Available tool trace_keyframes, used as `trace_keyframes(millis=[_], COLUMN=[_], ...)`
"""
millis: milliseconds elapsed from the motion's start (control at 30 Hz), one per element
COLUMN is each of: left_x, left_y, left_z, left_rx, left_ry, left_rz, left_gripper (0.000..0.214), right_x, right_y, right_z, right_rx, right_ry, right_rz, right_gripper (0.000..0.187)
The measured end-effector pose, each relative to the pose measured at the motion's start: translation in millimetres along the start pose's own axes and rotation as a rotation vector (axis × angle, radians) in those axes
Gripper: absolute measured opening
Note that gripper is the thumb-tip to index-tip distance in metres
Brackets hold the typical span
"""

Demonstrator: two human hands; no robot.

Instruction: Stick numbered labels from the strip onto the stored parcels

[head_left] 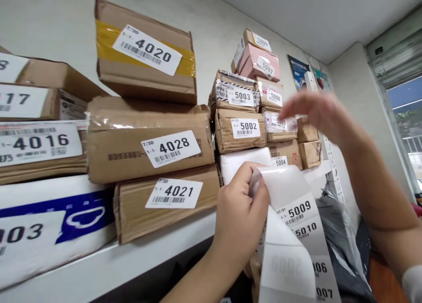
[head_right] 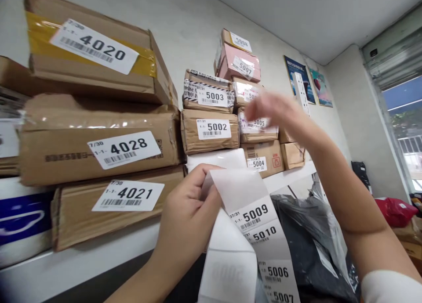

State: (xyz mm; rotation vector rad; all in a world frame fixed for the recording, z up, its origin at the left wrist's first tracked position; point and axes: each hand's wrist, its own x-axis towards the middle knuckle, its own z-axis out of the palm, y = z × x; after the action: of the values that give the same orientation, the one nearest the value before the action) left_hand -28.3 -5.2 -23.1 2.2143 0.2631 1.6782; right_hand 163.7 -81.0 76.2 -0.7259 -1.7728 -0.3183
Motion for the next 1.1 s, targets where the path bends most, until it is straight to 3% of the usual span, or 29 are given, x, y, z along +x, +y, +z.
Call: trace_keyframes(millis=[33, 67, 167, 300, 400, 467, 500, 600, 733, 867, 967, 1100], left_x=[-4.9, -9.9, -24.4, -44.1, -60.8, -70.7, -74.6, -80.5, -79.3, -72.5, -63.2, -52.0], left_y=[-0.3, -1.4, -8.0, -16.0, -15.6, -12.8, -11.3, -8.9, -11.9, -20.1, -30.5, -45.3], left_z=[3.8, 8.3, 22.5, 34.7, 40.1, 46.2, 50.4, 66.0, 86.0, 102.7, 115.4, 131.8], left_rx=[-0.034, -0.07, -0.161, -0.081, -0.084, -0.174, -0.222, -0.302, -0.328, -0.277, -0.253, -0.31], left_ry=[-0.02, -0.043, -0.106, -0.176, -0.182, -0.272, -0.336, -0.434, -0.404, -0.268, -0.189, -0.266], left_rz=[-0.016, -0.033, -0.077, -0.074, -0.091, -0.147, -0.173, -0.179, -0.109, -0.156, -0.248, -0.372], left_gripper=[0.011, 0.01, 0.014, 0.035, 0.044, 0.07, 0.071, 0.035, 0.026, 0.032, 0.04, 0.035], right_x=[-40.4, -76.8, -152.7, -192.2, -206.1, -214.1, -217.5, -223.6, -222.6, -217.1, -207.1, -174.4], right_y=[-5.2, -8.9, -11.9, -6.7, -3.2, -2.3, -2.3, -3.1, -0.6, 13.4, 33.6, 80.4], right_z=[7.0, 14.7, 37.1, 53.1, 55.8, 55.6, 55.1, 50.3, 39.8, 36.7, 35.7, 16.7], right_rx=[0.124, 0.161, 0.225, 0.318, 0.336, 0.334, 0.327, 0.26, 0.172, 0.164, 0.138, 0.1], right_ry=[-0.183, -0.186, 0.011, 0.365, 0.542, 0.553, 0.542, 0.537, 0.508, 0.535, 0.552, 0.606], right_rz=[0.049, 0.113, 0.282, 0.401, 0.446, 0.467, 0.475, 0.464, 0.435, 0.487, 0.44, 0.362], right_gripper=[0.072, 0.064, 0.044, 0.035, 0.041, 0.04, 0.039, 0.041, 0.026, 0.029, 0.029, 0.032])
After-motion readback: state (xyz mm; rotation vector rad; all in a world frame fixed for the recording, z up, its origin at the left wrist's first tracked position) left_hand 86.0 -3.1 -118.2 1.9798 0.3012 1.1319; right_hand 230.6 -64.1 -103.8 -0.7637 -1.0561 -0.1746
